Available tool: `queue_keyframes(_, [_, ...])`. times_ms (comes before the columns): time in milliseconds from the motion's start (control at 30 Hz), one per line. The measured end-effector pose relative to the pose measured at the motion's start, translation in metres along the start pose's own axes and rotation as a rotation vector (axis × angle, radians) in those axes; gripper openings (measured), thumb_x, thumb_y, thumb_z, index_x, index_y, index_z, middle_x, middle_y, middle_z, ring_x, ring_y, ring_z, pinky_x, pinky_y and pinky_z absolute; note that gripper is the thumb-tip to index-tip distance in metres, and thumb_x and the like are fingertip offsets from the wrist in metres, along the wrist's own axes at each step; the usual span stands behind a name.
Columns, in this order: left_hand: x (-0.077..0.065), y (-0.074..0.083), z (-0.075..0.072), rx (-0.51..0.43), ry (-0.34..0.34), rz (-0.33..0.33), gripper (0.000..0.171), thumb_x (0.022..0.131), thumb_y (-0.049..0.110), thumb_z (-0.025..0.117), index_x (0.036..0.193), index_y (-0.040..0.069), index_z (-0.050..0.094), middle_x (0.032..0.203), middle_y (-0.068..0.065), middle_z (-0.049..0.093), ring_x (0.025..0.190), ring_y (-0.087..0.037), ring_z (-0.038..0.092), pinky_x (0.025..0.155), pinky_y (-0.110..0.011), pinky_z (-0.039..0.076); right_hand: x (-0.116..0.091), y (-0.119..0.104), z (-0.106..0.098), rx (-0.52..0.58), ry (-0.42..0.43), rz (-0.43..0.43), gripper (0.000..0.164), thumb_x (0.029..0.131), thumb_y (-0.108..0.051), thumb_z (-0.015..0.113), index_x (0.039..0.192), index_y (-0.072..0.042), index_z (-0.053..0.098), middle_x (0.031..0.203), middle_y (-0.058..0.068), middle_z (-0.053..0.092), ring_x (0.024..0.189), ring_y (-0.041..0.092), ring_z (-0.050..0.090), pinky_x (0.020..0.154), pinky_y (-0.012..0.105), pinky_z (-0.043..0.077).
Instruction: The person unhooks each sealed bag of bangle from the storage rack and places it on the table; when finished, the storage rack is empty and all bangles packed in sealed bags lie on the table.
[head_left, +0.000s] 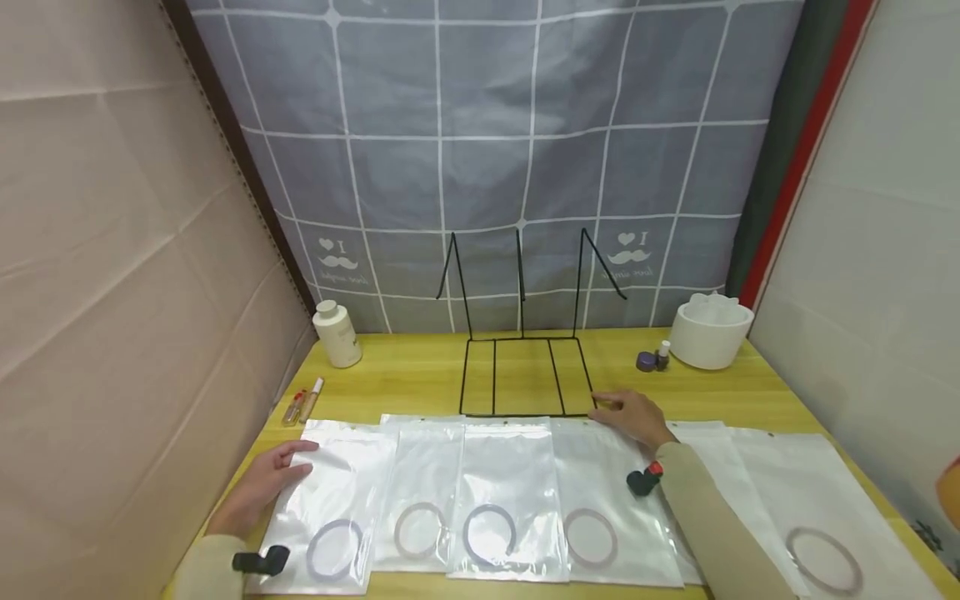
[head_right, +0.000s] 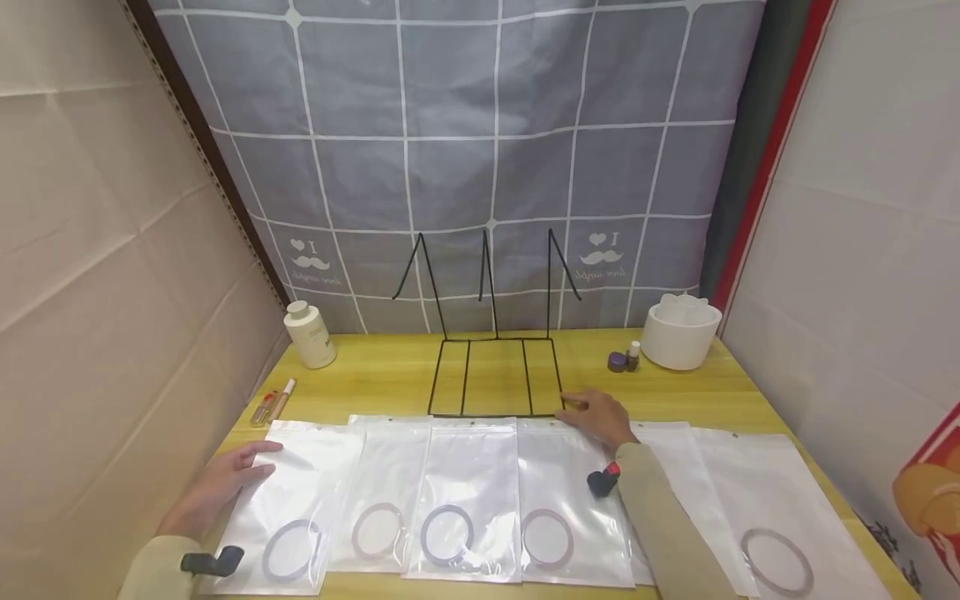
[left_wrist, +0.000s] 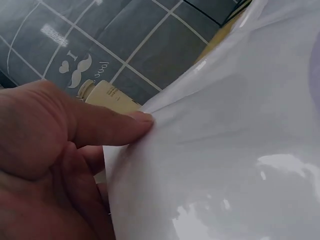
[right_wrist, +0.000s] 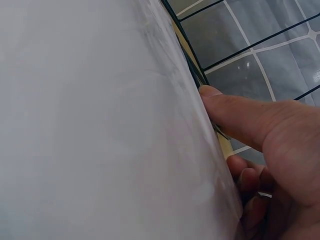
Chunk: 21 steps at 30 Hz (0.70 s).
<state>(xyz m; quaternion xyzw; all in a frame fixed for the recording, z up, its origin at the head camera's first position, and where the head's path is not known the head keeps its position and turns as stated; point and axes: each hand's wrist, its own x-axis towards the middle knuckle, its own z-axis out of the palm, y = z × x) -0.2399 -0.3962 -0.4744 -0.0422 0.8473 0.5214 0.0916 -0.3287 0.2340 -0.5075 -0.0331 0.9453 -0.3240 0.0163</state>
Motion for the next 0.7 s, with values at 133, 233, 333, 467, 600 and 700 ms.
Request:
queue_keyframes(133, [0.01, 0.003, 0.001, 0.119, 0.042, 0.019, 0.042, 0.095, 0.011, 0.067, 0.135, -0.001, 0.059, 0.124, -0.023, 0.059, 0.095, -0.021, 0.057, 0.077, -0.03, 0.049, -0.001, -0.002, -0.002, 0.011, 0.01, 0.003, 0.061, 0.083, -0.054, 0.077, 0.133, -0.021, 0.068, 0.102, 0.004, 0.067, 0.086, 0.021, 0.053, 0.07, 0.033, 0.04])
queue_keyframes(233, [0.017, 0.001, 0.003, 0.165, 0.062, 0.027, 0.038, 0.094, 0.008, 0.068, 0.131, -0.001, 0.062, 0.127, -0.027, 0.059, 0.097, -0.022, 0.057, 0.077, -0.03, 0.049, -0.002, -0.002, -0.001, 0.009, 0.006, -0.003, 0.062, 0.083, -0.054, 0.077, 0.134, -0.02, 0.068, 0.103, 0.005, 0.067, 0.086, 0.021, 0.053, 0.07, 0.034, 0.04])
queue_keyframes(333, [0.023, -0.003, 0.005, 0.217, 0.071, 0.048, 0.035, 0.093, 0.006, 0.069, 0.127, -0.001, 0.065, 0.127, -0.027, 0.06, 0.099, -0.026, 0.058, 0.077, -0.031, 0.049, -0.002, -0.002, -0.001, 0.009, 0.002, -0.003, 0.062, 0.083, -0.054, 0.077, 0.134, -0.019, 0.068, 0.103, 0.005, 0.067, 0.087, 0.021, 0.053, 0.07, 0.034, 0.039])
queue_keyframes(467, [0.029, -0.005, 0.007, 0.332, 0.099, 0.082, 0.033, 0.091, 0.005, 0.07, 0.124, 0.001, 0.067, 0.125, -0.026, 0.061, 0.103, -0.034, 0.058, 0.082, -0.039, 0.049, -0.001, -0.003, -0.001, 0.008, -0.003, -0.002, 0.062, 0.084, -0.054, 0.077, 0.134, -0.019, 0.068, 0.106, 0.007, 0.067, 0.088, 0.022, 0.053, 0.071, 0.035, 0.041])
queue_keyframes(600, [0.03, -0.005, 0.008, 0.467, 0.102, 0.072, 0.037, 0.092, 0.009, 0.071, 0.129, 0.003, 0.066, 0.121, -0.028, 0.061, 0.103, -0.039, 0.057, 0.087, -0.052, 0.049, -0.001, -0.004, -0.001, 0.009, -0.003, 0.004, 0.06, 0.084, -0.052, 0.077, 0.134, -0.02, 0.068, 0.105, 0.006, 0.067, 0.087, 0.021, 0.053, 0.071, 0.034, 0.041])
queue_keyframes(700, [0.028, -0.006, 0.009, 0.555, 0.084, 0.069, 0.039, 0.094, 0.014, 0.07, 0.132, 0.004, 0.065, 0.119, -0.029, 0.061, 0.101, -0.038, 0.058, 0.088, -0.056, 0.049, -0.002, -0.005, -0.001, 0.012, 0.0, 0.003, 0.057, 0.084, -0.049, 0.078, 0.133, -0.021, 0.069, 0.094, 0.004, 0.064, 0.081, 0.02, 0.052, 0.067, 0.033, 0.038])
